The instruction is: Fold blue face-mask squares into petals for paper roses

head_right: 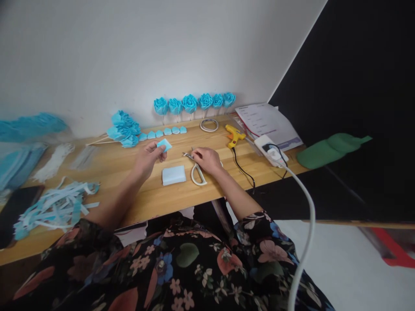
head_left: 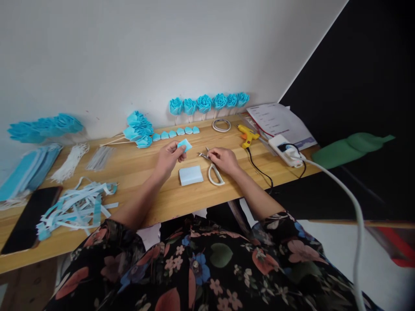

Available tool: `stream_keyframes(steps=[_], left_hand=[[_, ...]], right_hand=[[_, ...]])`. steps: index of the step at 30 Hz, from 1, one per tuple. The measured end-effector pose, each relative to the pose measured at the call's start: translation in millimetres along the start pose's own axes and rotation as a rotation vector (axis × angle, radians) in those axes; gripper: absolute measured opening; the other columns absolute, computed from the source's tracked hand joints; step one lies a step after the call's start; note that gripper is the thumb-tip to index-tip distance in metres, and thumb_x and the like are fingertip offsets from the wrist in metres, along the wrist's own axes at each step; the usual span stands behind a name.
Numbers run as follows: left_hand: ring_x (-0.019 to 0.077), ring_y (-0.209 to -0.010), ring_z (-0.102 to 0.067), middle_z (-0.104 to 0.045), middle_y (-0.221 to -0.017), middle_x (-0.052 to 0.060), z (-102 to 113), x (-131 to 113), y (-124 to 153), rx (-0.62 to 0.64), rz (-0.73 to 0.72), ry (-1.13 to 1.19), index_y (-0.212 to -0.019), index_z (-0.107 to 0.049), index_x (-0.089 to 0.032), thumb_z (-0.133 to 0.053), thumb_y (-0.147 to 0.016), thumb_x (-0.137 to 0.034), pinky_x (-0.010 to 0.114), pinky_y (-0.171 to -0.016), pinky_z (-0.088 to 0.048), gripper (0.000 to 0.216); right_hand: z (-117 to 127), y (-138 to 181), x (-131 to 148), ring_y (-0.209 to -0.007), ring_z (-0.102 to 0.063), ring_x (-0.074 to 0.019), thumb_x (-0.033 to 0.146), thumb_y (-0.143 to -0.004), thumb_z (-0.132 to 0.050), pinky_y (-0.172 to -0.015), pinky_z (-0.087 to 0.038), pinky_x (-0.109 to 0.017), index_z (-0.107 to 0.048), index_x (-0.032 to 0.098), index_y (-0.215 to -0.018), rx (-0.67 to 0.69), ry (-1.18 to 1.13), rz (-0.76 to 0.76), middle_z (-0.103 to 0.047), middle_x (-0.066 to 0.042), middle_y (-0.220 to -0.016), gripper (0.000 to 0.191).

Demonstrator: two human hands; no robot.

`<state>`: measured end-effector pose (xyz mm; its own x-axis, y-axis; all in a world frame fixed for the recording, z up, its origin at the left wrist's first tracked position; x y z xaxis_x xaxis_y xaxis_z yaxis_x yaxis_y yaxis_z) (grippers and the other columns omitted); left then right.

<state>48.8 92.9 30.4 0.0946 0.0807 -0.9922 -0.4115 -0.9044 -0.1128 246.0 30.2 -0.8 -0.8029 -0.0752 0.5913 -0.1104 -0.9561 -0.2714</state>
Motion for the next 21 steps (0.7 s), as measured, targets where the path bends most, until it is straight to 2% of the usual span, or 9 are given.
stream_keyframes(steps=[7, 14, 18, 21], left_hand=[[0.0093, -0.051, -0.052, -0.062, -0.058, -0.001, -1.1, -1.6, 0.4, 0.004, 0.014, -0.018, -0.07, -0.059, -0.017, -0.068, -0.079, -0.033, 0.023, -0.053, -0.04, 0.021], [0.0095, -0.052, -0.052, -0.062, -0.058, -0.001, -2.3, 17.0, -1.5, 0.014, 0.076, -0.063, -0.068, -0.06, -0.016, -0.069, -0.078, -0.036, 0.023, -0.053, -0.041, 0.025], [0.0099, -0.051, -0.053, -0.062, -0.058, 0.0, -7.6, 18.1, 2.8, 0.055, 0.128, -0.055, -0.067, -0.061, -0.016, -0.071, -0.077, -0.039, 0.024, -0.052, -0.042, 0.027], [0.0095, -0.049, -0.052, -0.062, -0.056, 0.0, -12.2, 12.5, 7.1, 0.087, 0.186, -0.03, -0.066, -0.06, -0.016, -0.074, -0.074, -0.039, 0.024, -0.052, -0.042, 0.028]], right_hand=[[0.0, -1.3, -6.9, -0.077, -0.068, -0.0169, 0.031, -0.094, -0.052, -0.069, -0.043, -0.027, -0.072, 0.023, -0.086, -0.018, -0.055, -0.054, -0.077, -0.001, -0.084, 0.022], [6.8, 1.1, -8.8, -0.075, -0.068, -0.0152, 0.033, -0.095, -0.053, -0.069, -0.046, -0.025, -0.07, 0.023, -0.088, -0.079, -0.251, -0.074, -0.076, 0.0, -0.084, 0.021], [23.8, -3.6, 10.9, -0.07, -0.065, -0.0132, 0.035, -0.095, -0.055, -0.063, -0.047, -0.023, -0.07, 0.02, -0.088, -0.138, -0.468, -0.03, -0.075, -0.001, -0.086, 0.023], [42.3, -13.0, 40.8, -0.067, -0.064, -0.0123, 0.038, -0.096, -0.055, -0.061, -0.047, -0.023, -0.072, 0.02, -0.09, -0.198, -0.472, 0.071, -0.075, -0.001, -0.085, 0.025]])
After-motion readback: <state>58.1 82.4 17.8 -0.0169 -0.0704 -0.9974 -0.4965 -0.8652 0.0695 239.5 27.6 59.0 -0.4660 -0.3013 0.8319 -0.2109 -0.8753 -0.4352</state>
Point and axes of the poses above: each hand's wrist, its own y-axis away from the middle knuckle, its own z-axis out of the back of the hand, x = y × z, the point moved 10 cm from there along -y, towards the middle knuckle
